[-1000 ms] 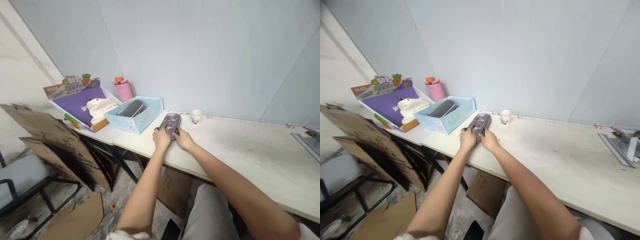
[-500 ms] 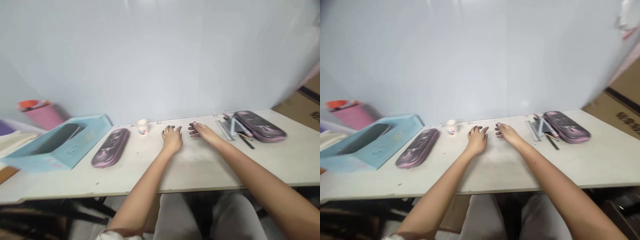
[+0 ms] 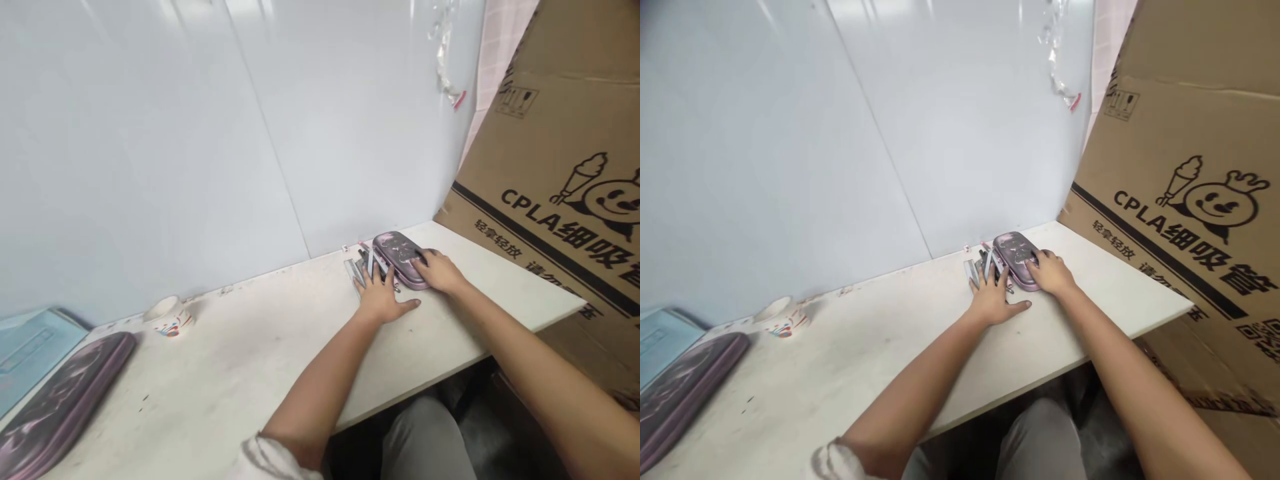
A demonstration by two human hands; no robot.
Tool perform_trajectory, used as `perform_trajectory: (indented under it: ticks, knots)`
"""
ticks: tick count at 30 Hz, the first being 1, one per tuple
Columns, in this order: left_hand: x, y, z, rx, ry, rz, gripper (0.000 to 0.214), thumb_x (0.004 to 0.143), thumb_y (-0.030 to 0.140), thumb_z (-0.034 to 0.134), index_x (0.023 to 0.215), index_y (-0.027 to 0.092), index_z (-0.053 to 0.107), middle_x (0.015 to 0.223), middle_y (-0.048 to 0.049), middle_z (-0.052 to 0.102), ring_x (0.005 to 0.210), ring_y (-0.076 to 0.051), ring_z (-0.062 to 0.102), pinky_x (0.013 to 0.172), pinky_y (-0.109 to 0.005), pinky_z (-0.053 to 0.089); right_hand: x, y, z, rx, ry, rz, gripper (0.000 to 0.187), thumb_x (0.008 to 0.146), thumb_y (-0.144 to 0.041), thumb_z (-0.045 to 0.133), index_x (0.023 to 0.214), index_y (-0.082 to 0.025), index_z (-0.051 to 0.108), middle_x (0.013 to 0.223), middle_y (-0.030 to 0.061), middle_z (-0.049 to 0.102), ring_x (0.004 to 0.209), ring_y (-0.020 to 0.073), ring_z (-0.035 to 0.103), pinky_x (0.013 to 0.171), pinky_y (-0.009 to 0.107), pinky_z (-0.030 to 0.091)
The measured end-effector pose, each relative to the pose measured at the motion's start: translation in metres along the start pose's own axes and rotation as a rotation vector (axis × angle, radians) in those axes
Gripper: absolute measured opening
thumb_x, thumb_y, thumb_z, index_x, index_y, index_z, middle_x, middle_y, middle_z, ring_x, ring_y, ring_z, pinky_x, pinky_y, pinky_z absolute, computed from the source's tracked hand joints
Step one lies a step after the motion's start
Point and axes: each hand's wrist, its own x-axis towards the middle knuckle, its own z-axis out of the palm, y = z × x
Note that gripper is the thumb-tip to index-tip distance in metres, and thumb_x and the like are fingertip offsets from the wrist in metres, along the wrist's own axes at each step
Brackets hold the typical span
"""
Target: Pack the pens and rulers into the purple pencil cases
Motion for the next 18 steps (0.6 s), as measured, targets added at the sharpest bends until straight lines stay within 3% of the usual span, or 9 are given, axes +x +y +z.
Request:
perform_trajectory:
  ticks: [4, 8, 18]
  knots:
    - [0.017, -0.014, 0.002, 0.009, 0.010, -0.074, 0.099, 0.061, 0.081, 0.038, 0.142, 0.031, 0.011, 0.151, -0.0140, 0.005, 0.134, -0.045, -0.003, 0.099, -0.067, -0.001, 0.010, -0.014, 0.014, 0.041, -0.008, 0.058, 0.054, 0.087, -0.043, 0.029, 0.130, -0.015, 0.045, 0.124, 0.0201, 0.049, 0.106, 0.0322, 0.052, 0.085, 0.043, 0.040]
    - [0.018, -0.031, -0.002, 0.025, 0.014, -0.113, 0.098, 0.063, 0.079, 0.036, 0.143, 0.028, 0.010, 0.151, -0.0134, 0.005, 0.135, -0.044, 0.000, 0.101, -0.065, 0.001, 0.016, -0.039, 0.021, 0.024, -0.012, 0.051, 0.051, 0.087, -0.042, 0.030, 0.127, -0.016, 0.048, 0.120, 0.0195, 0.051, 0.103, 0.0322, 0.053, 0.082, 0.043, 0.041]
    - [-0.020, -0.090, -0.018, 0.066, 0.075, -0.119, 0.098, 0.064, 0.078, 0.038, 0.142, 0.024, 0.013, 0.151, -0.0152, 0.008, 0.135, -0.043, 0.006, 0.099, -0.067, 0.009, -0.012, -0.111, 0.042, -0.061, -0.047, -0.017, 0.051, 0.088, -0.042, 0.030, 0.129, -0.015, 0.045, 0.120, 0.0176, 0.050, 0.103, 0.0315, 0.052, 0.080, 0.040, 0.043]
